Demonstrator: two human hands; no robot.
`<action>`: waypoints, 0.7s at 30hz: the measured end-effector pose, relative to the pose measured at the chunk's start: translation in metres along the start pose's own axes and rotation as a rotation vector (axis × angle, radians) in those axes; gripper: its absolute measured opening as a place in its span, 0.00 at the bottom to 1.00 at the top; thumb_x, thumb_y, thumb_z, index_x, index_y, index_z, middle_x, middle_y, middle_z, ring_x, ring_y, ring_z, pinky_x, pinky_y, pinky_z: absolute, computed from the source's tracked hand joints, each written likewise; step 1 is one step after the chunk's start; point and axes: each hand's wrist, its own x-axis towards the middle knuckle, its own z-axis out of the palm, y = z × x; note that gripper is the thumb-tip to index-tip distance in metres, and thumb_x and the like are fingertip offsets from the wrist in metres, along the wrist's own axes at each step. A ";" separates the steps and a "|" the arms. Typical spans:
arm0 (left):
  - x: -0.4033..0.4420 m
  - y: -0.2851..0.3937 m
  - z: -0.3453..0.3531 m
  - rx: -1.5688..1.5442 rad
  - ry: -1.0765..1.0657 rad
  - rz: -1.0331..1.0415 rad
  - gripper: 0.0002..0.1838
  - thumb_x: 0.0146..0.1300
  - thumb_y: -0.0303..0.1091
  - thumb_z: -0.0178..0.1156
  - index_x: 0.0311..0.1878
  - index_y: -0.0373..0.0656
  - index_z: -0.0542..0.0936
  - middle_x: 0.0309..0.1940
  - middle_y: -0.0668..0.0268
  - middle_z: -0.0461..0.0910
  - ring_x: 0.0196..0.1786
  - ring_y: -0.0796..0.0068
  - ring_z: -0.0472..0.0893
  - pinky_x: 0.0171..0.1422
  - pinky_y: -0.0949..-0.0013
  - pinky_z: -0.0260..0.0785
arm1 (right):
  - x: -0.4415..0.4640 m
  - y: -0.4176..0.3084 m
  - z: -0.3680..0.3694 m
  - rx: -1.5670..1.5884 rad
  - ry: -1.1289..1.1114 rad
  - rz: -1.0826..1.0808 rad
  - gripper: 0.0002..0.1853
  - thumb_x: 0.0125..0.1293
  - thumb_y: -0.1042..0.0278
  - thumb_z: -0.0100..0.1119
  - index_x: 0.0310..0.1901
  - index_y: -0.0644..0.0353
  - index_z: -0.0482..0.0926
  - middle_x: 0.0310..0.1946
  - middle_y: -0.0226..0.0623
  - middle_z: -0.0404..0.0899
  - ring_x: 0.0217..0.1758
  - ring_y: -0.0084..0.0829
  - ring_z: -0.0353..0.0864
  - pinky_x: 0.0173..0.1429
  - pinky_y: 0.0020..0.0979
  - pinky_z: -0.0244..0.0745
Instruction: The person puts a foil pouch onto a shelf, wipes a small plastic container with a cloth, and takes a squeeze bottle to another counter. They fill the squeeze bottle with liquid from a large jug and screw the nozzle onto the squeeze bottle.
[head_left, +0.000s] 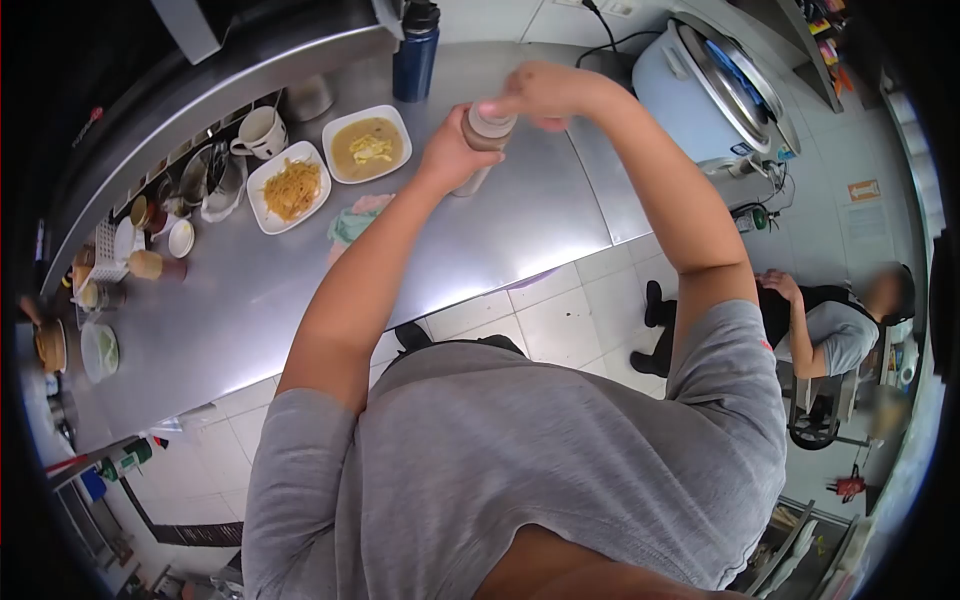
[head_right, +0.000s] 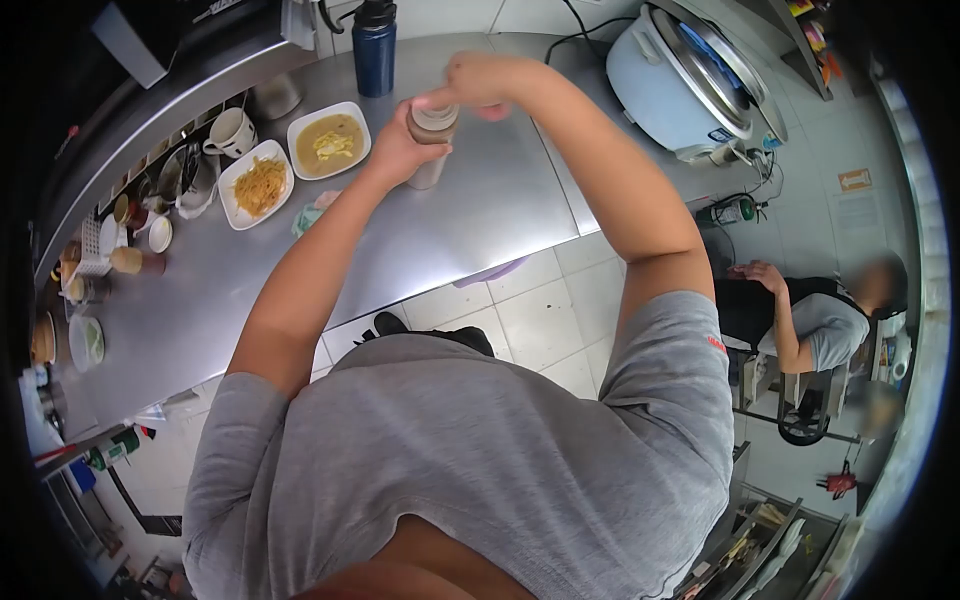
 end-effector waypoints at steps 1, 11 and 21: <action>-0.002 0.005 -0.002 0.019 -0.002 -0.016 0.45 0.38 0.39 0.77 0.62 0.40 0.66 0.55 0.54 0.77 0.59 0.56 0.77 0.62 0.60 0.69 | -0.003 -0.003 -0.008 -0.014 -0.068 0.115 0.47 0.54 0.23 0.55 0.57 0.66 0.76 0.40 0.46 0.79 0.31 0.39 0.80 0.40 0.37 0.78; -0.001 0.005 -0.002 0.004 -0.031 -0.027 0.44 0.41 0.37 0.76 0.63 0.41 0.66 0.56 0.55 0.76 0.59 0.60 0.77 0.64 0.62 0.68 | 0.012 0.025 0.043 0.036 0.328 -0.478 0.29 0.53 0.44 0.65 0.51 0.57 0.80 0.50 0.42 0.77 0.52 0.39 0.78 0.55 0.35 0.73; -0.004 0.004 -0.007 -0.004 -0.038 -0.013 0.46 0.39 0.37 0.77 0.63 0.40 0.65 0.57 0.54 0.75 0.60 0.57 0.76 0.65 0.62 0.68 | 0.012 0.025 0.050 0.367 0.564 -0.357 0.34 0.67 0.37 0.51 0.54 0.66 0.77 0.23 0.39 0.81 0.31 0.37 0.81 0.39 0.41 0.74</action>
